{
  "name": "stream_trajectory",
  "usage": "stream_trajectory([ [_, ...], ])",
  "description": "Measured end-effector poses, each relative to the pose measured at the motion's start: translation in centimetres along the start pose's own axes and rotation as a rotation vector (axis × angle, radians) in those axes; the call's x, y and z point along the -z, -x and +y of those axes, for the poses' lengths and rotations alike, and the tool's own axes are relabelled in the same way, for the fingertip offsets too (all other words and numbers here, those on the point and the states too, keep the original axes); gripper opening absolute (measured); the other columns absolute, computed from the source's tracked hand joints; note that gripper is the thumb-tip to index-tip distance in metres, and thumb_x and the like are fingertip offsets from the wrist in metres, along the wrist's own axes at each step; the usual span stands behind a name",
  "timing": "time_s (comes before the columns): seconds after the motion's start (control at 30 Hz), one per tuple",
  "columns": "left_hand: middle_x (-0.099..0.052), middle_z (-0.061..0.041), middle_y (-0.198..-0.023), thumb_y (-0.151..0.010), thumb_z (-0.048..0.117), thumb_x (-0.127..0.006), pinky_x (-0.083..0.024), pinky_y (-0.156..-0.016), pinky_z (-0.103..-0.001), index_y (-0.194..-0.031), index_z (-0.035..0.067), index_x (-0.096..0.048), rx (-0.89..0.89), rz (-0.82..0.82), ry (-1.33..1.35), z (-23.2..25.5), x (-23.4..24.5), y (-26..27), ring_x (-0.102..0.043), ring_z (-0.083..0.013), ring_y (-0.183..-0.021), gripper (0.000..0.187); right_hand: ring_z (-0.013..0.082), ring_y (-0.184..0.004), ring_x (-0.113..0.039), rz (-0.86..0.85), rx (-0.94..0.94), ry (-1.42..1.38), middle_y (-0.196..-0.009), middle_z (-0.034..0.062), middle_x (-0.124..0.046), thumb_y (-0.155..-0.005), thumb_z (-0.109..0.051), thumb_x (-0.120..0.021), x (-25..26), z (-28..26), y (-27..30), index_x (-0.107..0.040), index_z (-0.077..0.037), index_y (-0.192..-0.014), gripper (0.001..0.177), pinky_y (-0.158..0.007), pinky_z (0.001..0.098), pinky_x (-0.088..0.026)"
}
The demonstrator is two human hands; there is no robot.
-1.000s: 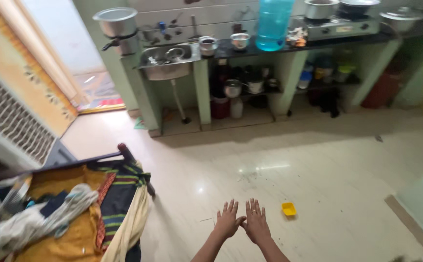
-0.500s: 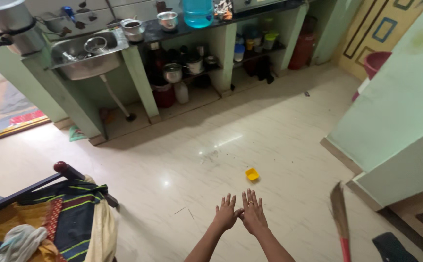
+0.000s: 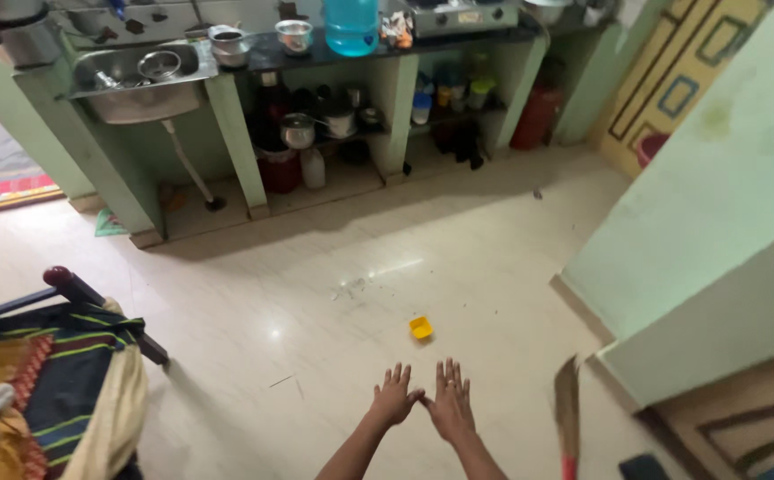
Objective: The person moves a large red basin containing clothes, picks up a small yellow container, and uses a broom to sweep debris from a tiled floor, including cleaning under the edge of a bed.
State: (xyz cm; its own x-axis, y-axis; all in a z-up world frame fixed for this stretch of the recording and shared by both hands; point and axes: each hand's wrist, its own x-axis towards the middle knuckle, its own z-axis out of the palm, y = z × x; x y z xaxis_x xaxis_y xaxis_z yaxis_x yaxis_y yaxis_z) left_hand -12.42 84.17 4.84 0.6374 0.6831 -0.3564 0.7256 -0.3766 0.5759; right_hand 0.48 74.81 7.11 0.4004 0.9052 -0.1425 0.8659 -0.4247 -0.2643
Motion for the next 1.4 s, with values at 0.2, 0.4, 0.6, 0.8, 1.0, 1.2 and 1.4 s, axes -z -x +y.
stream_trajectory([
  [0.2, -0.007, -0.01, -0.173, -0.102, 0.059, -0.05, -0.022, -0.121, -0.067, -0.165, 0.019, -0.013, 0.018, 0.042, 0.013, 4.9, -4.5, -2.3, -0.01, -0.0362, -0.159, 0.084, 0.0335, -0.157, -0.007, -0.001, 0.057, -0.036, -0.169, 0.0176, -0.009, -0.095, -0.051, -0.065, 0.7, 7.4, -0.8, -0.013, -0.006, -0.16, 0.095, -0.125, 0.0556, -0.016],
  [0.4, -0.005, -0.008, -0.174, -0.101, 0.054, -0.054, -0.024, -0.12, -0.067, -0.165, 0.02, -0.013, 0.053, 0.05, 0.055, 6.7, -8.4, -4.2, -0.011, -0.0362, -0.159, 0.083, 0.0351, -0.157, -0.006, -0.078, 0.076, -0.064, -0.168, 0.0185, -0.008, -0.096, -0.047, -0.066, -0.9, 11.6, -2.0, -0.013, -0.006, -0.159, 0.092, -0.124, 0.0559, -0.016],
  [0.6, -0.007, -0.008, -0.174, -0.101, 0.055, -0.055, -0.027, -0.118, -0.069, -0.165, 0.02, -0.013, 0.032, 0.032, 0.041, 5.3, -11.7, -6.0, -0.016, -0.0404, -0.157, 0.083, 0.0344, -0.157, -0.007, -0.132, 0.036, -0.065, -0.168, 0.0183, -0.009, -0.097, -0.047, -0.064, -4.5, 13.9, -3.0, -0.012, -0.006, -0.16, 0.091, -0.125, 0.0556, -0.016],
  [0.8, -0.011, -0.005, -0.173, -0.099, 0.063, -0.055, -0.027, -0.117, -0.071, -0.164, 0.023, -0.012, 0.107, -0.107, 0.041, 0.9, -15.2, -8.9, -0.014, -0.0405, -0.158, 0.087, 0.0337, -0.158, -0.004, -0.238, -0.054, -0.005, -0.17, 0.018, -0.007, -0.095, -0.056, -0.065, -10.4, 14.6, -5.8, -0.01, -0.008, -0.16, 0.098, -0.126, 0.058, -0.016],
  [1.0, -0.018, -0.01, -0.171, -0.1, 0.058, -0.055, -0.032, -0.117, -0.066, -0.164, 0.021, -0.017, -0.02, -0.019, 0.053, -8.4, -20.6, -18.6, -0.021, -0.0419, -0.155, 0.083, 0.0355, -0.158, -0.002, -0.202, 0.019, 0.109, -0.169, 0.0191, -0.004, -0.095, -0.056, -0.063, -21.6, 15.7, -13.6, -0.007, -0.005, -0.161, 0.101, -0.126, 0.0596, -0.01],
  [1.2, -0.022, -0.013, -0.17, -0.101, 0.048, -0.056, -0.029, -0.115, -0.066, -0.162, 0.016, -0.021, -0.162, 0.127, 0.083, -19.2, -26.9, -29.3, -0.019, -0.043, -0.155, 0.077, 0.0338, -0.157, -0.005, 0.003, 0.057, 0.035, -0.169, 0.0194, -0.008, -0.096, -0.052, -0.058, -33.9, 17.4, -23.0, -0.012, -0.004, -0.16, 0.092, -0.125, 0.0561, -0.01],
  [1.4, -0.018, -0.013, -0.171, -0.101, 0.05, -0.054, -0.028, -0.117, -0.064, -0.162, 0.016, -0.021, -0.172, 0.048, 0.03, -24.6, -36.2, -34.0, -0.018, -0.042, -0.155, 0.077, 0.0327, -0.157, -0.004, -0.047, 0.084, 0.052, -0.169, 0.018, -0.008, -0.096, -0.054, -0.056, -44.3, 22.4, -24.4, -0.013, -0.005, -0.16, 0.092, -0.125, 0.0546, -0.01],
])
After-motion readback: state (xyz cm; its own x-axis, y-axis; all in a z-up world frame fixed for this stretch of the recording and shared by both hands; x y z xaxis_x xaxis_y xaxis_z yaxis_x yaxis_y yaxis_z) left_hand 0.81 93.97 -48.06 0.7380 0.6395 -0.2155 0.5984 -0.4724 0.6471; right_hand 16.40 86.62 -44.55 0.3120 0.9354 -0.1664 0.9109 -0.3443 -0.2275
